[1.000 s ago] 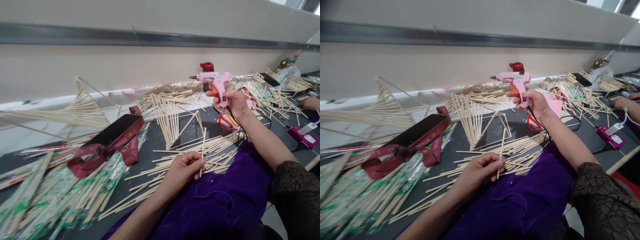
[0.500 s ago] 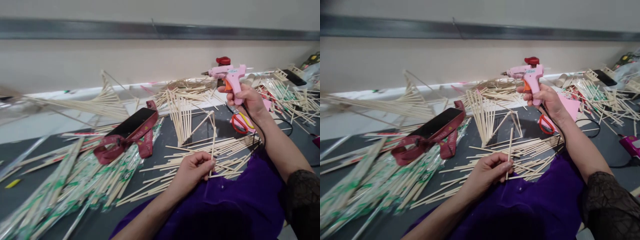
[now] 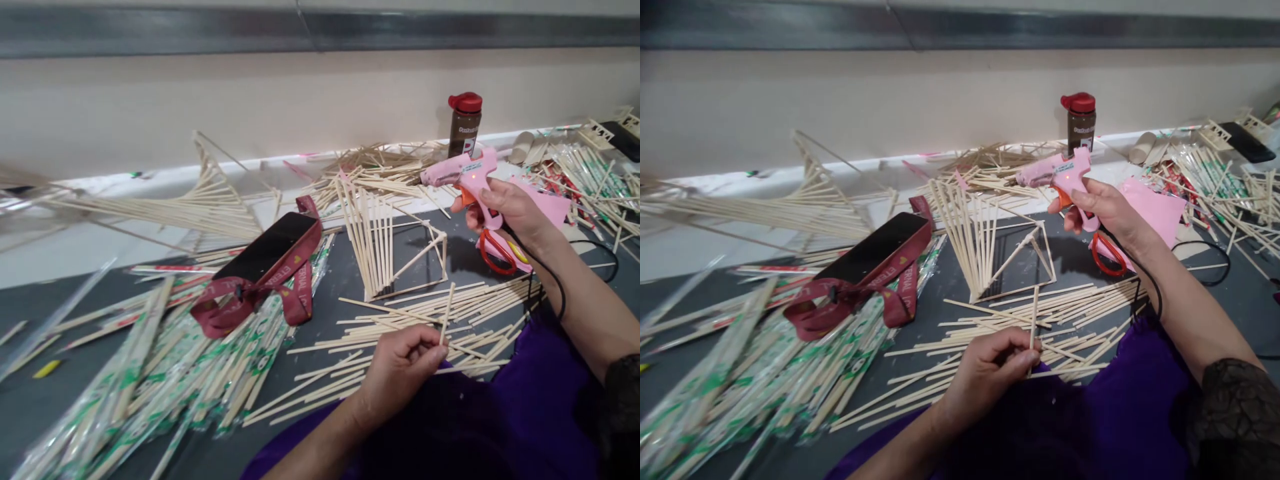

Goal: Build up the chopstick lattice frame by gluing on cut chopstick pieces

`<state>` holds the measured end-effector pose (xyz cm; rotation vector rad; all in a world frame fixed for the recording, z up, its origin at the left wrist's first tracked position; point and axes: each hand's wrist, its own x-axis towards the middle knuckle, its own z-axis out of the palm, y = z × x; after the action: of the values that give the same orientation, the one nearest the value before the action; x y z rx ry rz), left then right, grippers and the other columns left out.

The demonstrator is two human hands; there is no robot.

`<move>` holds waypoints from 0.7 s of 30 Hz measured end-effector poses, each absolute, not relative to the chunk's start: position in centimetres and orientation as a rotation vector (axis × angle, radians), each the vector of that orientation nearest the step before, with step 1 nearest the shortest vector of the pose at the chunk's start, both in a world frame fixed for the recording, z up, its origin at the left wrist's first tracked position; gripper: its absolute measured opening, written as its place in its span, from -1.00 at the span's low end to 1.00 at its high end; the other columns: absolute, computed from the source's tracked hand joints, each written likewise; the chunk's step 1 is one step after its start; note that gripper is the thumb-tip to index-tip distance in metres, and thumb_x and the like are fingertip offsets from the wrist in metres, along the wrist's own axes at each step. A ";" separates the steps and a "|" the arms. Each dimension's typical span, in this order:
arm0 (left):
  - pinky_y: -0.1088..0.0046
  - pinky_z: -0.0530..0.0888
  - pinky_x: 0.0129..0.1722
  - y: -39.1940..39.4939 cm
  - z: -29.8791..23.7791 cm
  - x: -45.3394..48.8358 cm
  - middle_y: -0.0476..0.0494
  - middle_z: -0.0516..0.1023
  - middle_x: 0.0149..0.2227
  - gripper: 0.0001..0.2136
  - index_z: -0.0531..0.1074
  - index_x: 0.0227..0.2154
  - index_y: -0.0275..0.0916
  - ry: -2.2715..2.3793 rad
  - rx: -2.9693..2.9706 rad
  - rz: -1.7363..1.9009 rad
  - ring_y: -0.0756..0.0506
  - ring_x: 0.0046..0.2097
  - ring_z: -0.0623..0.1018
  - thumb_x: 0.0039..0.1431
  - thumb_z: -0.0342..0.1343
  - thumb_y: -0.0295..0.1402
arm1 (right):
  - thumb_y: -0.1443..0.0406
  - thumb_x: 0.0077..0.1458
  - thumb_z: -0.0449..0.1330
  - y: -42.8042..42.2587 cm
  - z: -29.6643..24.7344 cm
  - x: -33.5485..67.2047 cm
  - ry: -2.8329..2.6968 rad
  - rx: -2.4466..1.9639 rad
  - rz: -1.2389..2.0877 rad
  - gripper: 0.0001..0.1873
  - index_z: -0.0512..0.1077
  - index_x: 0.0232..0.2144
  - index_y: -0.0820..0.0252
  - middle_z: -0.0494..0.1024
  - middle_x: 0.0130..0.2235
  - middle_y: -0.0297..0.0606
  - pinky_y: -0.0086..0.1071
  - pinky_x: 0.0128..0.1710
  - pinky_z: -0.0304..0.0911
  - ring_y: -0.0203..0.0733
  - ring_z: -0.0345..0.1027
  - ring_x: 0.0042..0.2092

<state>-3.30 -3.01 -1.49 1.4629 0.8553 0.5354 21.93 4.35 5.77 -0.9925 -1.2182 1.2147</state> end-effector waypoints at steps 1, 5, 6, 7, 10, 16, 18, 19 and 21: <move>0.60 0.17 -0.61 -3.0 -1.5 -3.4 0.02 0.38 -0.63 -0.86 0.48 -0.48 -0.32 0.843 1.508 0.548 0.10 -0.60 0.24 0.07 0.16 -0.34 | 0.15 0.06 0.26 4.4 5.7 22.0 -1.227 -1.011 1.222 -0.69 0.42 -0.25 0.28 0.56 -0.29 -0.20 -0.52 -0.58 0.24 -0.39 0.38 -0.48; 0.62 0.26 -0.59 -2.9 -1.4 -3.9 -0.03 0.49 -0.58 -0.93 0.48 -0.43 -0.29 0.772 1.664 0.654 0.08 -0.57 0.36 0.10 0.16 -0.41 | 0.13 0.10 0.23 4.9 5.5 21.8 -1.238 -1.061 1.270 -0.69 0.43 -0.26 0.29 0.57 -0.31 -0.19 -0.54 -0.59 0.24 -0.40 0.39 -0.50; 0.63 0.28 -0.58 -2.8 -1.4 -4.0 -0.03 0.51 -0.56 -0.96 0.48 -0.42 -0.28 0.761 1.703 0.677 0.08 -0.57 0.38 0.10 0.16 -0.43 | 0.13 0.11 0.21 5.0 5.3 21.7 -1.229 -1.069 1.287 -0.69 0.42 -0.25 0.30 0.57 -0.31 -0.19 -0.55 -0.60 0.23 -0.41 0.39 -0.51; 0.64 0.29 -0.58 -2.8 -1.3 -4.1 -0.02 0.51 -0.56 -0.99 0.47 -0.41 -0.26 0.750 1.740 0.694 0.08 -0.56 0.40 0.10 0.17 -0.46 | 0.13 0.13 0.20 5.1 5.1 21.6 -1.220 -1.074 1.308 -0.68 0.42 -0.23 0.30 0.58 -0.30 -0.19 -0.56 -0.61 0.23 -0.42 0.39 -0.51; 0.66 0.33 -0.53 -2.6 -1.1 -4.3 0.01 0.52 -0.53 -0.93 0.43 -0.39 -0.23 0.689 1.814 0.722 0.08 -0.53 0.45 0.11 0.15 -0.52 | 0.12 0.13 0.18 5.5 4.3 21.0 -1.208 -1.083 1.343 -0.67 0.41 -0.22 0.31 0.58 -0.28 -0.19 -0.59 -0.65 0.19 -0.44 0.38 -0.54; 0.63 0.39 -0.46 -2.5 -0.7 -4.6 0.01 0.53 -0.48 -0.86 0.39 -0.31 -0.19 0.615 1.868 0.702 0.05 -0.48 0.52 0.11 0.15 -0.55 | 0.17 0.17 0.15 6.0 3.3 20.1 -1.182 -1.096 1.300 -0.73 0.41 -0.26 0.31 0.57 -0.31 -0.26 -0.62 -0.66 0.17 -0.45 0.40 -0.57; 0.61 0.40 -0.45 -2.5 -0.6 -4.7 0.00 0.54 -0.47 -0.85 0.39 -0.30 -0.19 0.626 1.882 0.675 0.04 -0.47 0.53 0.11 0.15 -0.55 | 0.18 0.18 0.14 6.1 3.2 19.8 -1.170 -1.098 1.296 -0.74 0.41 -0.26 0.31 0.56 -0.34 -0.28 -0.62 -0.67 0.16 -0.45 0.39 -0.58; 0.61 0.40 -0.46 -2.6 -0.6 -4.8 0.00 0.55 -0.47 -0.85 0.39 -0.30 -0.19 0.631 1.884 0.667 0.04 -0.46 0.53 0.11 0.15 -0.55 | 0.19 0.19 0.13 6.1 3.2 19.7 -1.170 -1.105 1.297 -0.75 0.42 -0.26 0.31 0.56 -0.35 -0.29 -0.62 -0.67 0.15 -0.46 0.39 -0.58; 0.61 0.39 -0.48 -2.6 -0.6 -4.8 0.00 0.54 -0.48 -0.87 0.39 -0.32 -0.19 0.637 1.884 0.662 0.04 -0.48 0.52 0.12 0.14 -0.55 | 0.21 0.21 0.12 6.1 3.1 19.4 -1.178 -1.118 1.284 -0.76 0.42 -0.29 0.32 0.55 -0.35 -0.29 -0.62 -0.67 0.14 -0.48 0.37 -0.59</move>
<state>-4.83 -2.64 -0.56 1.8839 0.6375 0.6619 19.42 6.08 3.12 -1.1178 -1.1781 1.2839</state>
